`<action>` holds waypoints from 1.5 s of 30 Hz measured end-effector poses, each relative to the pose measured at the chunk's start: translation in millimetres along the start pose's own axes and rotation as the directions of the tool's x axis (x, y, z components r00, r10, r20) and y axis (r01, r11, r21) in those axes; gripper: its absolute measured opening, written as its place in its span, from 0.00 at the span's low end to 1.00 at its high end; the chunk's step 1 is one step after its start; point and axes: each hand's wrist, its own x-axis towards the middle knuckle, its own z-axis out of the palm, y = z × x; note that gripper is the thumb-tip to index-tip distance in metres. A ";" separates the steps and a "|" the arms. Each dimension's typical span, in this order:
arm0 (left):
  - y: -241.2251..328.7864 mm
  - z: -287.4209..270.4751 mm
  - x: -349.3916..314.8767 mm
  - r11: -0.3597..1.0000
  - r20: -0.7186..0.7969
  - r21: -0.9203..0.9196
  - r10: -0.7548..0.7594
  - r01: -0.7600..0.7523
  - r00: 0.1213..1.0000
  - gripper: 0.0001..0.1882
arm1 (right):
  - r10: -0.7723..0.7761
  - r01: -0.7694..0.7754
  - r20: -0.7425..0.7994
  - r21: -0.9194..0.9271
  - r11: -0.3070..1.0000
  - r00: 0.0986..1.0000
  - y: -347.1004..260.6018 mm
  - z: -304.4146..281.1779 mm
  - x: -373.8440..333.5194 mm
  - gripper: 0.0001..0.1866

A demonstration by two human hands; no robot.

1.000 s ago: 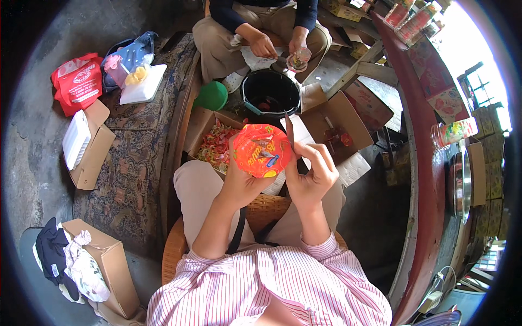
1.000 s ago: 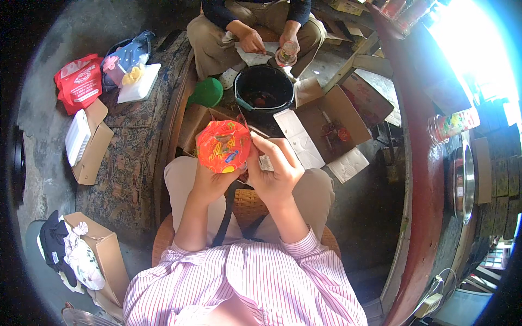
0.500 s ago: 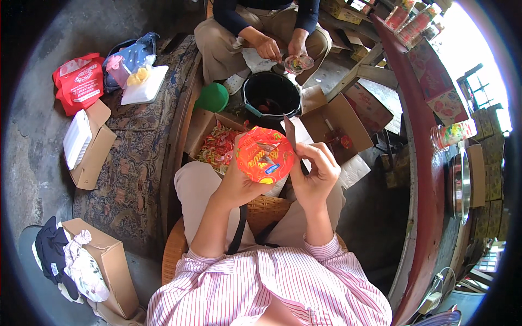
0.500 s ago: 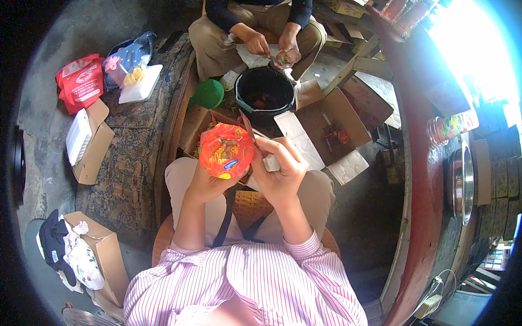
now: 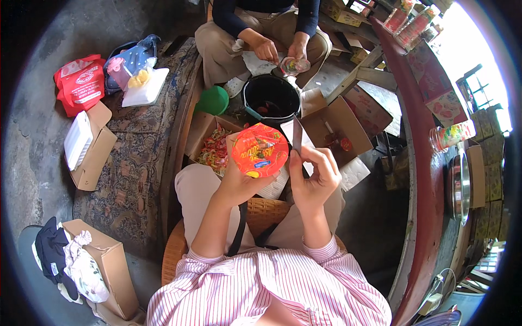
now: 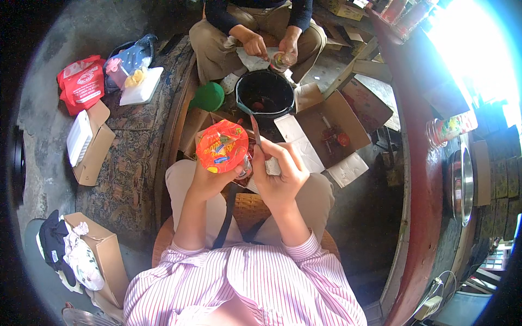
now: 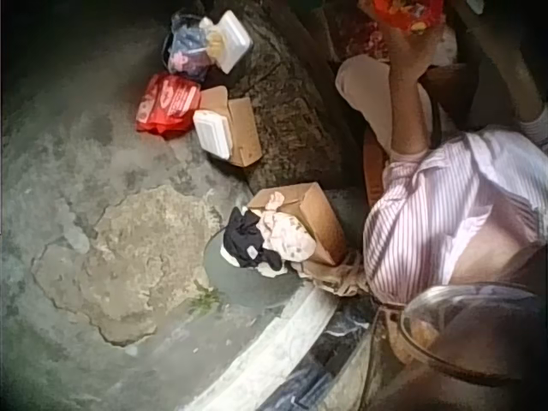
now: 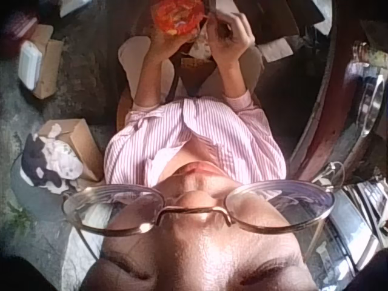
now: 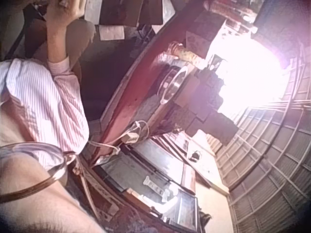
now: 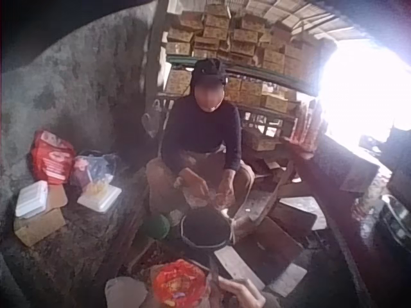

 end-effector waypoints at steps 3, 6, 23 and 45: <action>0.6 2.3 0.0 0.994 0.021 -0.089 -0.068 0.069 0.997 0.29 | -0.055 0.052 -0.072 -0.038 0.998 0.996 -3.7 -0.5 -2.8 0.08; -5.4 0.5 -3.5 0.998 0.040 -0.007 -0.057 0.058 0.998 0.28 | -0.097 0.092 -0.066 -0.077 0.993 0.993 -9.7 2.2 -4.6 0.10; 5.3 2.3 -4.4 0.999 0.073 -0.002 0.046 -0.046 0.996 0.36 | -0.104 0.103 -0.015 -0.055 0.993 0.995 -7.5 8.5 3.8 0.08; 4.9 -9.4 -3.0 0.997 0.136 -0.072 0.002 0.008 0.991 0.33 | -0.025 0.017 0.141 0.058 0.998 0.990 2.8 -4.1 7.0 0.10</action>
